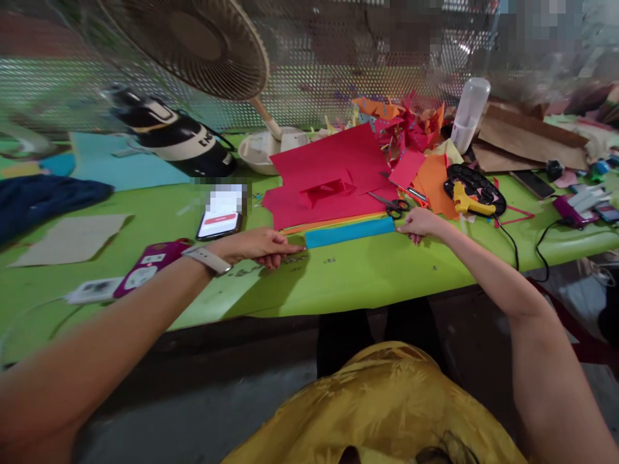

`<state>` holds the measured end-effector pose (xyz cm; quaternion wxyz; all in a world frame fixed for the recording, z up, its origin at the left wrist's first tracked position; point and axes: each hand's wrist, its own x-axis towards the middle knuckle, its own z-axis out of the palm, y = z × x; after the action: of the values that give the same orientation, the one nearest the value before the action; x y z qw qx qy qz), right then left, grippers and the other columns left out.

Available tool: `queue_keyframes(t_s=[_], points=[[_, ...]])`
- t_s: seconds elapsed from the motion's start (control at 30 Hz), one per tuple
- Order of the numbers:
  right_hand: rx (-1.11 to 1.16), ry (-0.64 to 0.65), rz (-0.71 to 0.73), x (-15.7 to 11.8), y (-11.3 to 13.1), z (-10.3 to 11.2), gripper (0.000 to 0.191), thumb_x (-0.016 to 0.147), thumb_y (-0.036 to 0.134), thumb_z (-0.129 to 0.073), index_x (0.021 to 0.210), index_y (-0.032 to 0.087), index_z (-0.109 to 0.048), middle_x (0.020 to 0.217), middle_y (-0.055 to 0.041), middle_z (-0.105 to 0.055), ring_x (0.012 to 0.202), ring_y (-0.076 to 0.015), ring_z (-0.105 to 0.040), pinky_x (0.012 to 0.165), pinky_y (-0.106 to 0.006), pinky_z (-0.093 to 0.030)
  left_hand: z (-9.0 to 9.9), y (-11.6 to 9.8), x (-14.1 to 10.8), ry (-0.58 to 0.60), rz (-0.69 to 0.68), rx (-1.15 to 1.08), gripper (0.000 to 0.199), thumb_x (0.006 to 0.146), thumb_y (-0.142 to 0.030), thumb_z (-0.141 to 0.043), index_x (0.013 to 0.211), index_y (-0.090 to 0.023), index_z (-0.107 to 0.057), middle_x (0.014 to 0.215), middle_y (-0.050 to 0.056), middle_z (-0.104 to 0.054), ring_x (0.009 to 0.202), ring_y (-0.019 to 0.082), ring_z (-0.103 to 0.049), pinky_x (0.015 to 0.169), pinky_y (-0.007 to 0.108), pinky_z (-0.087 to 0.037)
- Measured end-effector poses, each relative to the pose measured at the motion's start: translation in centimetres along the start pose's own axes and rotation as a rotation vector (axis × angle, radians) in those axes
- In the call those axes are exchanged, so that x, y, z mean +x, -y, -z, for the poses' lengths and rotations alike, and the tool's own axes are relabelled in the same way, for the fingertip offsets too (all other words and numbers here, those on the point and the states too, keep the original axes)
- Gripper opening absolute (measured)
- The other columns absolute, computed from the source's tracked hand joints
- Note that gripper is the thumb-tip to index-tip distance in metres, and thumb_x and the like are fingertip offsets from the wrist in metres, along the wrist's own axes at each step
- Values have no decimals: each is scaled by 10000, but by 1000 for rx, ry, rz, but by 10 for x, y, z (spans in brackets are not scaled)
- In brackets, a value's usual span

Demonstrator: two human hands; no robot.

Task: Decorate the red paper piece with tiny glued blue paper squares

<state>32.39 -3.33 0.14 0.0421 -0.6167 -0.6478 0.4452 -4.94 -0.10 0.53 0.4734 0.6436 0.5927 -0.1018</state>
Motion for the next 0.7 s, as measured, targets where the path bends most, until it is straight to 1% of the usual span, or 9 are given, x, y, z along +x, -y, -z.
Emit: queue_keyframes(t_s=[0.13,0.23,0.3,0.37,0.43,0.5,0.57,0.63,0.7], points=[[-32,-48,-2,-7,6,-5,385,863,314,-590,520,163,-500,443,8,-571,399,-83,-570,455,-177,-471,8,11,-7,-36,18,18,484,624,-648,-684,477,-210,-537,546,65,-658,538,189,-620,550,312,-496],[-78,-83,23,-11,10,-9,372,862,331,-578,538,161,-503,458,2,-573,408,-87,-574,460,-181,-464,4,13,-17,-213,18,2,456,712,-607,-621,511,-205,-549,565,66,-662,576,205,-645,607,335,-516],[-78,-139,37,-12,13,-9,351,862,368,-563,580,163,-522,487,-7,-590,421,-99,-582,462,-192,-458,-7,8,-24,-423,-71,-6,421,770,-595,-561,617,-204,-585,646,77,-691,647,224,-674,652,338,-525],[-76,-269,47,-14,13,-4,329,868,418,-535,660,165,-562,554,-25,-631,460,-120,-601,473,-210,-451,-23,-3,-27,-649,-259,62,422,833,-592,-479,876,-204,-638,831,97,-730,793,242,-694,723,340,-532],[-139,-478,66,-16,11,7,301,867,430,-522,753,165,-608,669,-54,-680,571,-154,-642,531,-235,-455,-42,-16,-25,-736,-453,200,531,870,-602,-420,1150,-186,-596,1100,125,-702,993,263,-667,861,373,-510],[-261,-693,76,-19,6,21,231,848,372,-544,826,165,-644,794,-79,-706,742,-197,-665,636,-267,-465,-59,-29,-17,-703,-650,356,667,897,-631,-327,1340,-156,-476,1348,148,-566,1241,277,-529,1024,415,-416],[-331,-804,56,-20,-1,33,189,834,306,-551,897,167,-662,878,-87,-713,845,-222,-657,710,-298,-463,-73,-41,-5,-598,-737,513,751,914,-642,-235,1442,-118,-341,1512,165,-353,1408,280,-302,1128,445,-280],[-375,-820,30,-19,-7,40,203,838,278,-541,954,168,-666,920,-91,-714,876,-232,-651,744,-321,-462,-84,-49,5,-499,-783,624,778,914,-651,-209,1499,-139,-209,1568,139,-218,1453,257,-159,1171,441,-174],[-440,-792,37,-14,-9,40,233,852,276,-529,1005,162,-662,970,-104,-708,919,-243,-642,780,-336,-460,-92,-55,13,-442,-819,700,802,909,-663,-201,1519,-150,-114,1581,125,-162,1462,244,-96,1183,446,-94]])
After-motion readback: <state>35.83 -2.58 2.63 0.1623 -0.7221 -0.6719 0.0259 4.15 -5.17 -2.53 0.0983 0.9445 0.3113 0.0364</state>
